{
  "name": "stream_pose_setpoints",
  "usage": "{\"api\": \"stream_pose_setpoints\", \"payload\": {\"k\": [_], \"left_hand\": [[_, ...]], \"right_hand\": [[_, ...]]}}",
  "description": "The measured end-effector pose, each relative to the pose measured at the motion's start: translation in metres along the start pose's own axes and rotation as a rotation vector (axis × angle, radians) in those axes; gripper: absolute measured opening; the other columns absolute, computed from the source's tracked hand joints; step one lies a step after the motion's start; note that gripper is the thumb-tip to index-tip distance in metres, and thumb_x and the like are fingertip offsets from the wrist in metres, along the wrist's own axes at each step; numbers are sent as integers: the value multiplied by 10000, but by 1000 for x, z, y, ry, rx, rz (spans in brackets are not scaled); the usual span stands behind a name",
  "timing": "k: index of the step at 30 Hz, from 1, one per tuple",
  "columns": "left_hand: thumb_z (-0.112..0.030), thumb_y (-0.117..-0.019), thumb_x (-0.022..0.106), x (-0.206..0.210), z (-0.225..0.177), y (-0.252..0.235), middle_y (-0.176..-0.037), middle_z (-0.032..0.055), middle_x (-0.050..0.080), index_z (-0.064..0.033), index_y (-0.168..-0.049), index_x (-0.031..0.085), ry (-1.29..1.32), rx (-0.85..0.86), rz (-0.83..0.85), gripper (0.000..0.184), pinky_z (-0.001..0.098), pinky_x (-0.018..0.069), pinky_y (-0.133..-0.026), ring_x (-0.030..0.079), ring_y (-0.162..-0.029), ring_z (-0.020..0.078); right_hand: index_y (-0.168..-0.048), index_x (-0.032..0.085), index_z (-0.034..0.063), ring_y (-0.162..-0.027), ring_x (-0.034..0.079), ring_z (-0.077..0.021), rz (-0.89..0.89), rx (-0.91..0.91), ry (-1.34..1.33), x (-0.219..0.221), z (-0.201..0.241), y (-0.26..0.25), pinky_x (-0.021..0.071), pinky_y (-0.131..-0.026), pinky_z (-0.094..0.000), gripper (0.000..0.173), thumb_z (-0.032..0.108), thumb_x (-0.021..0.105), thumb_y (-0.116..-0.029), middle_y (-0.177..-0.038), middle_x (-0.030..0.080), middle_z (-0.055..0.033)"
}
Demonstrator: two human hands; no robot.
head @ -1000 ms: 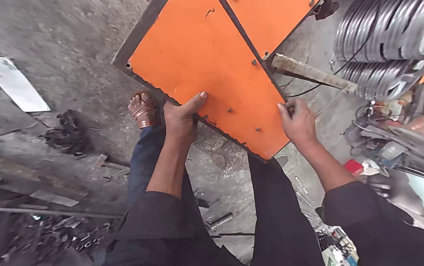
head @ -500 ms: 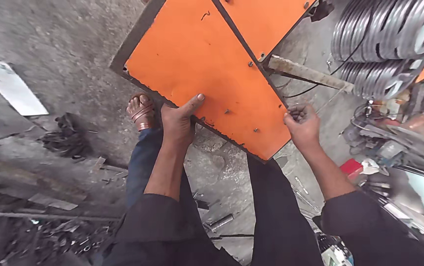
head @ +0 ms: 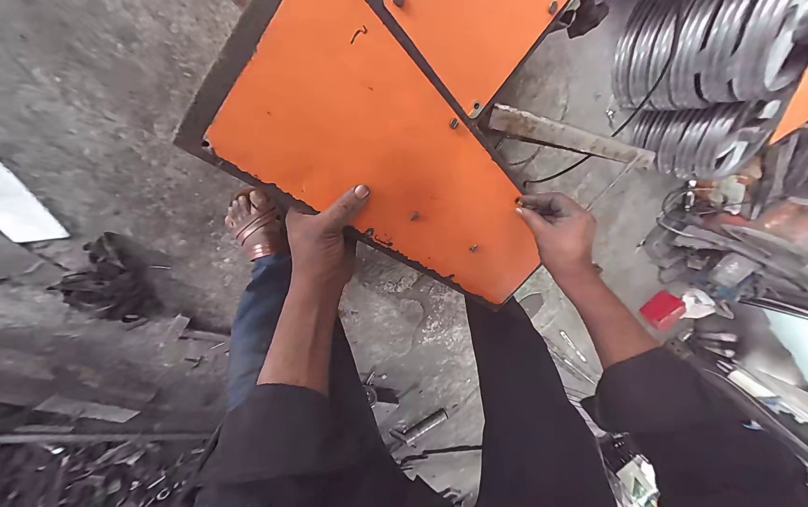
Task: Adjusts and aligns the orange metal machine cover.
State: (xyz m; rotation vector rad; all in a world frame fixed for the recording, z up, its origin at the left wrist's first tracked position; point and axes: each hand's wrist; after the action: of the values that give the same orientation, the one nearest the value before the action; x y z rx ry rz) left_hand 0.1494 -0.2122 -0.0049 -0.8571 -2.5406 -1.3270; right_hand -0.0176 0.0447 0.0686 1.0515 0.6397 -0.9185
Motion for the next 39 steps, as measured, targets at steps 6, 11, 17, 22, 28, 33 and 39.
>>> {"api": "stream_pose_setpoints", "payload": {"k": [6,11,17,22,28,33,39], "left_hand": [[-7,-819,826,2,1,-7,-1111,146,710,-23,-1277,501,60,28,-20,562,501,621,-910,723,-1028,286],[-20,-813,838,2,2,-7,-1109,150,714,-12,-1261,522,58,22,-21,548,508,619,-914,725,-1024,290],[0,-822,817,4,0,-8,-1094,136,723,-20,-1246,525,57,19,-36,516,492,622,-914,730,-1019,275],[-8,-818,825,3,0,-8,-1122,160,707,-13,-1280,500,61,12,-30,565,509,619,-917,721,-1038,296],[11,-809,827,4,0,-8,-1101,160,714,-8,-1263,507,79,14,-42,556,504,620,-912,728,-1017,292],[9,-802,834,3,2,-9,-1108,162,713,-7,-1261,514,89,14,-39,560,510,619,-914,726,-1025,295],[6,-815,825,2,2,-8,-1099,161,717,-9,-1251,524,83,8,-37,530,511,621,-910,729,-1019,299]], "right_hand": [[-1047,784,83,-912,720,-164,8,-130,219,-2,7,-4,598,-865,-335,146,170,746,-936,-1035,748,-83],[-1034,794,102,-958,727,-179,73,-164,281,-8,9,-11,592,-900,-382,129,171,729,-947,-1048,763,-68],[-1042,787,85,-1015,725,-252,120,-366,369,-12,7,-17,584,-932,-421,137,138,678,-977,-1050,764,-95],[-1022,784,83,-960,724,-237,141,-280,357,-13,10,-18,594,-894,-421,116,144,711,-956,-1039,751,-101],[-1019,785,86,-907,721,-210,166,-187,343,-15,13,-21,593,-865,-419,153,213,749,-942,-1019,750,-94],[-1010,775,71,-895,719,-206,190,-180,316,-16,11,-23,593,-862,-414,174,231,751,-945,-1005,747,-99],[-1013,757,47,-861,716,-199,188,-218,247,-14,2,-25,600,-837,-400,205,242,744,-952,-989,744,-107]]}}
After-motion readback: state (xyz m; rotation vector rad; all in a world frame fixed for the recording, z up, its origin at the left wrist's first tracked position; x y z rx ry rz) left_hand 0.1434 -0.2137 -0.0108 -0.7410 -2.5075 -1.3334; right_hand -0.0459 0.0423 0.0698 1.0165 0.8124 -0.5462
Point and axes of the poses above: each hand's wrist, its own y-axis away from the middle knuckle, its own x-axis out of the palm, z = x × y
